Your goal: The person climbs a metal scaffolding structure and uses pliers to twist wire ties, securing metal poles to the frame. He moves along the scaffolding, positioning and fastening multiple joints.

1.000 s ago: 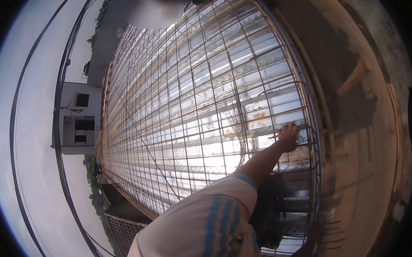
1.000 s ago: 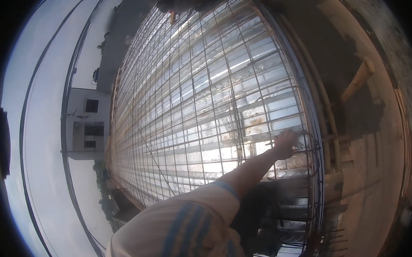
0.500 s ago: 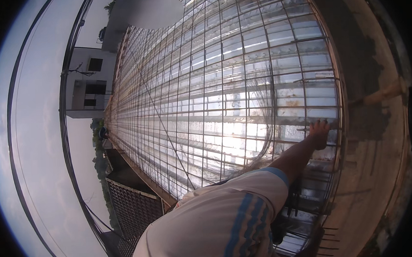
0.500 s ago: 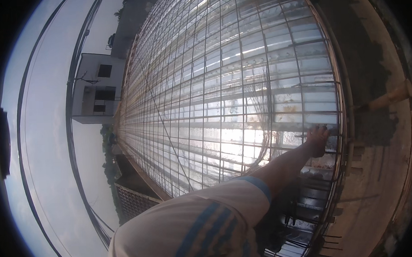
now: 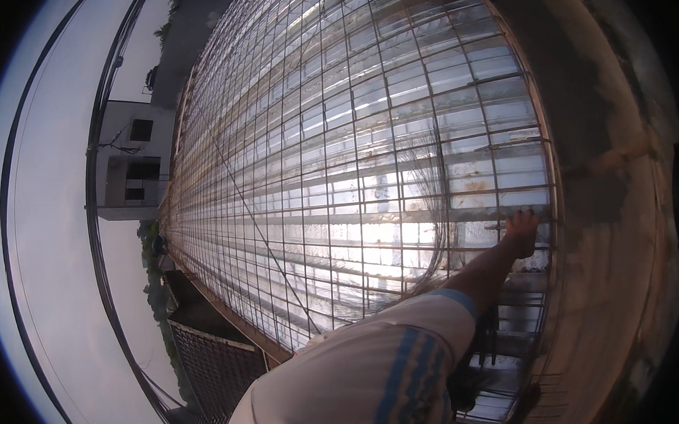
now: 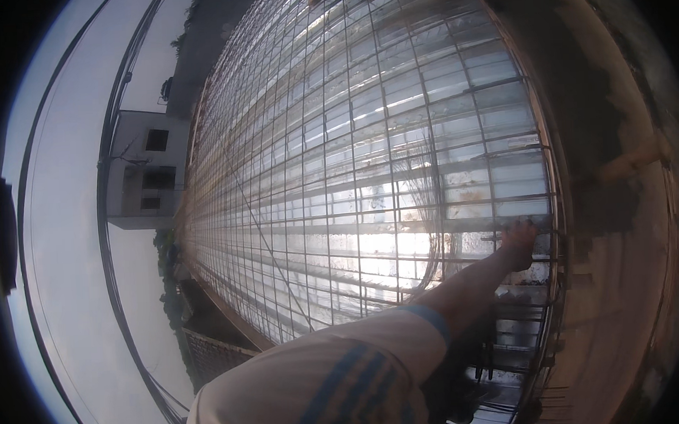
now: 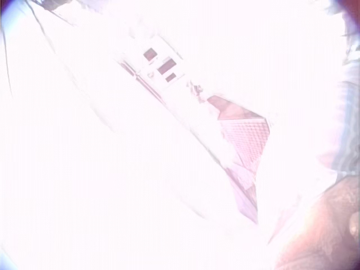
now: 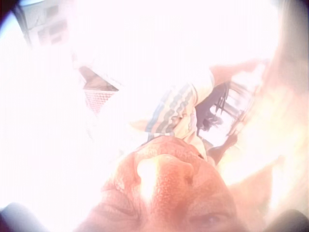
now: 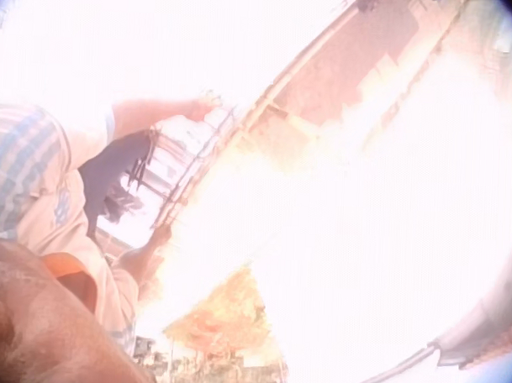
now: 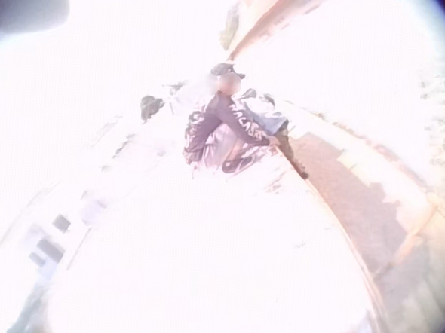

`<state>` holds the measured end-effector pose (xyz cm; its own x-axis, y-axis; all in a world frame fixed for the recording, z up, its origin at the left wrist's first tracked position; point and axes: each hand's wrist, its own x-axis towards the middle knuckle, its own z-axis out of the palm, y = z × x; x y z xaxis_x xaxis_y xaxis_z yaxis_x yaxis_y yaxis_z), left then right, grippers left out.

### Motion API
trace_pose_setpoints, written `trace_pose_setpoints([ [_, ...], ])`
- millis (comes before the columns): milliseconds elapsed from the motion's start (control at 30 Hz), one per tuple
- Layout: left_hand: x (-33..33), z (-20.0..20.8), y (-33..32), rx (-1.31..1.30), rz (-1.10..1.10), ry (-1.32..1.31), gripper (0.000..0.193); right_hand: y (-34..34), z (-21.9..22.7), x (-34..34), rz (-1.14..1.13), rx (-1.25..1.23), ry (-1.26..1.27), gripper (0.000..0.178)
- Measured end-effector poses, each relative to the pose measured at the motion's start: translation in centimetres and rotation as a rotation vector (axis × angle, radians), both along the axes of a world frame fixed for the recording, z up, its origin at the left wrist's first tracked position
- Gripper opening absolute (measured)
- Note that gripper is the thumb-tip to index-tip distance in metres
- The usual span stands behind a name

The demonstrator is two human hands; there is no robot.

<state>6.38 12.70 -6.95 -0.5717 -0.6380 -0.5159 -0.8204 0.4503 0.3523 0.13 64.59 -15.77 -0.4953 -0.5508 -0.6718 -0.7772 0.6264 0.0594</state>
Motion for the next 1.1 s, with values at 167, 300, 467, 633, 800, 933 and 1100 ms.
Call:
trace_pose_setpoints([
  [167, -1.1, 1.1, 0.2, 0.060, -0.027, 0.073, 0.063, 4.4, 2.9, 0.2, -0.114, 0.022, 0.066, 0.019],
  [300, -0.4, 2.1, -0.9, 0.122, -0.003, 0.005, 0.063, 5.6, 3.7, -0.3, -0.153, -0.028, 0.059, 0.018],
  [467, -0.4, 1.0, -0.4, 0.056, -0.044, 0.008, 0.070, 10.5, 5.7, 1.1, -0.231, -0.079, 0.102, 0.018],
  [633, 0.0, 1.9, -1.8, 0.081, -0.043, -0.055, 0.066, 5.5, 11.1, -1.8, -0.149, -0.253, -0.025, 0.017],
  [800, 0.2, -0.6, -2.2, 0.110, -0.095, 0.009, 0.070, 0.6, 21.5, -3.6, -0.658, -0.159, -0.173, 0.021],
  [933, -0.5, -0.7, -1.7, 0.040, -0.154, -0.064, 0.070, 2.3, 21.6, -1.9, -0.769, -0.243, -0.274, 0.023],
  [1100, 1.1, -1.6, -3.5, -0.077, -0.157, 0.103, 0.076, 4.8, 12.1, 0.3, -0.601, -0.247, -0.246, 0.018],
])
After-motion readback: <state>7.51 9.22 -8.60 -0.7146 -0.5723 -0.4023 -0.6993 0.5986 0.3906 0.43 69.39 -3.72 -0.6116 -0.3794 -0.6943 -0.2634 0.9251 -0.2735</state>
